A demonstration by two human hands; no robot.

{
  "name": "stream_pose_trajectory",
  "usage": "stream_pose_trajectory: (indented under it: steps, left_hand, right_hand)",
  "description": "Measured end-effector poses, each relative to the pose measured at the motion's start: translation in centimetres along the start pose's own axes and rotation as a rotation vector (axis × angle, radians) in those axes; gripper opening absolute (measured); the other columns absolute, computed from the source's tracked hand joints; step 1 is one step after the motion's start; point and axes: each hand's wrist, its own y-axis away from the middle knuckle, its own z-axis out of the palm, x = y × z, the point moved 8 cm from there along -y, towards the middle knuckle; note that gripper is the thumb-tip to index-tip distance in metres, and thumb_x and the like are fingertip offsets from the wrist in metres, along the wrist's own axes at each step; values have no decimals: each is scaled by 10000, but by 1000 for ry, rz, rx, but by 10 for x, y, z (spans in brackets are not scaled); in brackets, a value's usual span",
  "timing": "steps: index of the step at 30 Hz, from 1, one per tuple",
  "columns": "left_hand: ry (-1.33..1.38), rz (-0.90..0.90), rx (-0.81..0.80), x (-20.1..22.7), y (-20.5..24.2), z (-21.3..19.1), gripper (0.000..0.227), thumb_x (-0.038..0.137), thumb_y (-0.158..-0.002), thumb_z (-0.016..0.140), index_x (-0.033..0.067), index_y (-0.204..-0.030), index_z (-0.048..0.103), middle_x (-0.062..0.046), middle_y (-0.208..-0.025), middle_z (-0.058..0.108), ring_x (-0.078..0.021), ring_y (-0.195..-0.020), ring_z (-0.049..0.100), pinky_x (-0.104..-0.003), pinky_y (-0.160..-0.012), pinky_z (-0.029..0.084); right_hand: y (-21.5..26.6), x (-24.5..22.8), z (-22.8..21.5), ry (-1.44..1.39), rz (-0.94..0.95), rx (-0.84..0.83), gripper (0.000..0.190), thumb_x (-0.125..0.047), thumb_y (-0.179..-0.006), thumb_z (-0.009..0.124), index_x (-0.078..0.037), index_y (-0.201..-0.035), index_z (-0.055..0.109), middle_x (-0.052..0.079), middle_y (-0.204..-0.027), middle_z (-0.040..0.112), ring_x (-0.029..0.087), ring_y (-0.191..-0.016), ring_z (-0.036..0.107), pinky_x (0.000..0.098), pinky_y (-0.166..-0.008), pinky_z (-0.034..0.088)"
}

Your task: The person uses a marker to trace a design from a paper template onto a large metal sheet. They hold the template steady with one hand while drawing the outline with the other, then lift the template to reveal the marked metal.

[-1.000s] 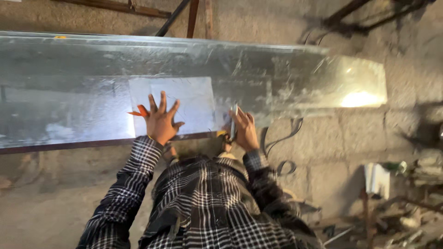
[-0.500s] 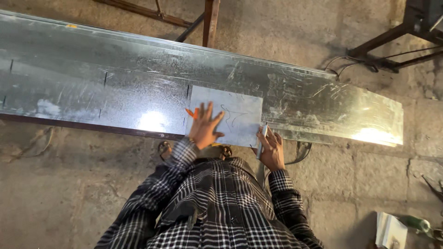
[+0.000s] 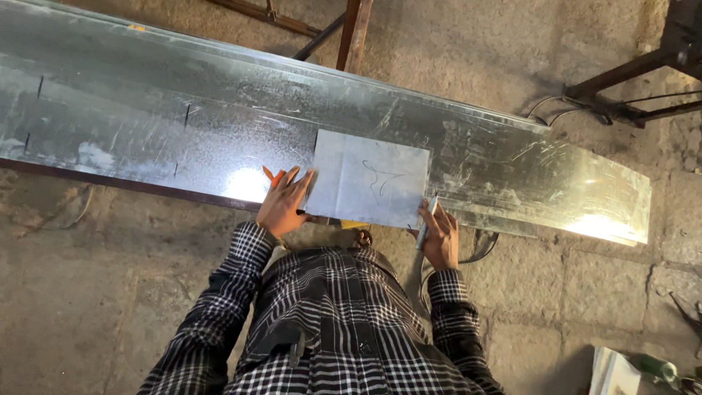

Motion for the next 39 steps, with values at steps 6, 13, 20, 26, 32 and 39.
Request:
stream_pose_trajectory:
  steps: [6, 13, 20, 26, 32, 39]
  left_hand:
    - [15, 8, -12, -8, -3, 2, 1192, 230, -677, 903, 58, -1613, 185, -164, -1332, 672, -368, -1498, 352, -552, -1238, 239]
    - [11, 35, -2, -11, -2, 4, 1224, 275, -717, 902, 36, -1617, 107, -169, -1324, 679, -362, -1506, 329, -559, -1256, 184]
    - [34, 8, -22, -11, -3, 2, 1235, 299, -716, 910, 56, -1619, 103, -136, -1353, 667, -338, -1521, 333, -555, -1268, 177]
    - [49, 25, -13, -16, -4, 9, 1301, 307, -679, 928, 62, -1619, 62, -122, -1445, 610, -325, -1490, 364, -557, -1252, 216]
    - [126, 91, 62, -17, -5, 8, 1353, 297, -660, 933, 73, -1652, 41, -103, -1545, 564, -314, -1513, 369, -529, -1256, 298]
    - [52, 71, 68, -10, -6, -2, 1324, 342, -623, 971, 35, -1617, 152, -99, -1478, 587, -327, -1487, 380, -574, -1242, 261]
  right_hand:
    - [5, 8, 10, 18, -16, 43, 578, -167, -711, 895, -80, -1242, 686, 97, -1368, 696, 316, -1281, 652, 435, -1014, 506]
    - [-3, 6, 9, 19, 34, -84, 672, -257, -673, 922, -100, -1283, 688, 107, -1385, 671, 326, -1149, 667, 473, -991, 492]
    - [-9, 3, 3, 35, 41, -144, 666, -164, -638, 897, -126, -1270, 689, 114, -1466, 624, 326, -1259, 633, 479, -1019, 486]
    - [-10, 4, 1, 3, 37, -142, 657, -151, -663, 899, -121, -1279, 672, 115, -1453, 626, 333, -1246, 632, 472, -996, 484]
    - [-6, 9, 5, -33, 75, -102, 621, -166, -710, 896, -104, -1287, 674, 111, -1408, 662, 335, -1229, 640, 457, -1003, 502]
    - [-2, 16, 6, -121, 77, -77, 586, -146, -713, 881, -76, -1253, 665, 111, -1406, 665, 344, -1275, 637, 457, -1021, 506]
